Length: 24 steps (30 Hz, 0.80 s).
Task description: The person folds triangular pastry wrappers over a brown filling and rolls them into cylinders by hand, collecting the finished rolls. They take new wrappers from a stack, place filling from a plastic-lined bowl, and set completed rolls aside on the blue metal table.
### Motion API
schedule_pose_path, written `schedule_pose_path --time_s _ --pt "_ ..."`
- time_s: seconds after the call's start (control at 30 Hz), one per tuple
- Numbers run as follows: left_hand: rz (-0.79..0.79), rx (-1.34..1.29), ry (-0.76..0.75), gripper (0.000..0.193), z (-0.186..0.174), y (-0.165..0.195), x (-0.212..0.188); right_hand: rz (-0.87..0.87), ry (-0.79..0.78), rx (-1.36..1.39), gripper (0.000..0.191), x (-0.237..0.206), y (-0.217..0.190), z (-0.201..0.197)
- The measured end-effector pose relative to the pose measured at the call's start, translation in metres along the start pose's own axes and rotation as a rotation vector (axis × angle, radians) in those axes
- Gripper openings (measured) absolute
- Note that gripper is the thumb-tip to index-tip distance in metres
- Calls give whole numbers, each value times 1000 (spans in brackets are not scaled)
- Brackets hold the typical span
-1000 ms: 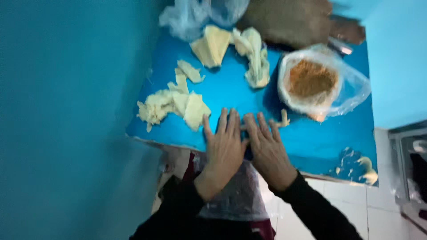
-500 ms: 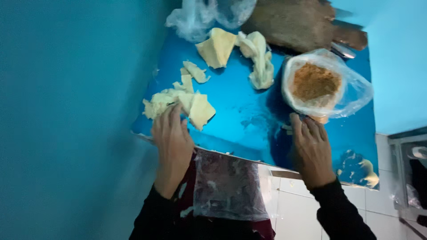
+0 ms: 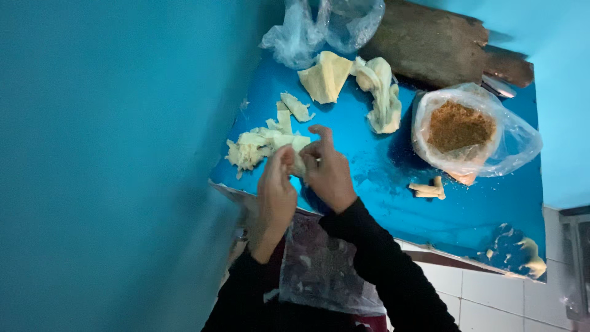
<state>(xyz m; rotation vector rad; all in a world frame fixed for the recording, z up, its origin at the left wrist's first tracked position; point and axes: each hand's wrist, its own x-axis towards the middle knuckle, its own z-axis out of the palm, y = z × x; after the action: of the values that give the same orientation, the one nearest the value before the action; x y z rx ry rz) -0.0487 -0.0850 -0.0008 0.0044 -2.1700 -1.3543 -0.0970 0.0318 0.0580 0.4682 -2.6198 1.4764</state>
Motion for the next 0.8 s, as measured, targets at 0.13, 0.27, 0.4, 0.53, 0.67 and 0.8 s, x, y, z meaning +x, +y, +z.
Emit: schedule_pose_path --time_s 0.13,0.27,0.4,0.53,0.67,0.8 --pt "-47 -5 -37 30 -4 4 6 181 -2 537 50 -5 5 -29" --pt "-111 -189 -85 25 -8 34 6 199 53 721 51 -29 13 -56" --pt "-240 -435 -224 28 8 69 -4 119 70 597 53 -56 20 -71" --pt "-204 -312 -243 22 25 84 -18 163 123 581 51 -74 29 -89" --pt "-9 -103 -187 16 40 90 -33 198 182 506 55 -87 38 -95" --pt "-130 -189 -218 18 48 89 -41 185 242 631 53 -94 45 -97"
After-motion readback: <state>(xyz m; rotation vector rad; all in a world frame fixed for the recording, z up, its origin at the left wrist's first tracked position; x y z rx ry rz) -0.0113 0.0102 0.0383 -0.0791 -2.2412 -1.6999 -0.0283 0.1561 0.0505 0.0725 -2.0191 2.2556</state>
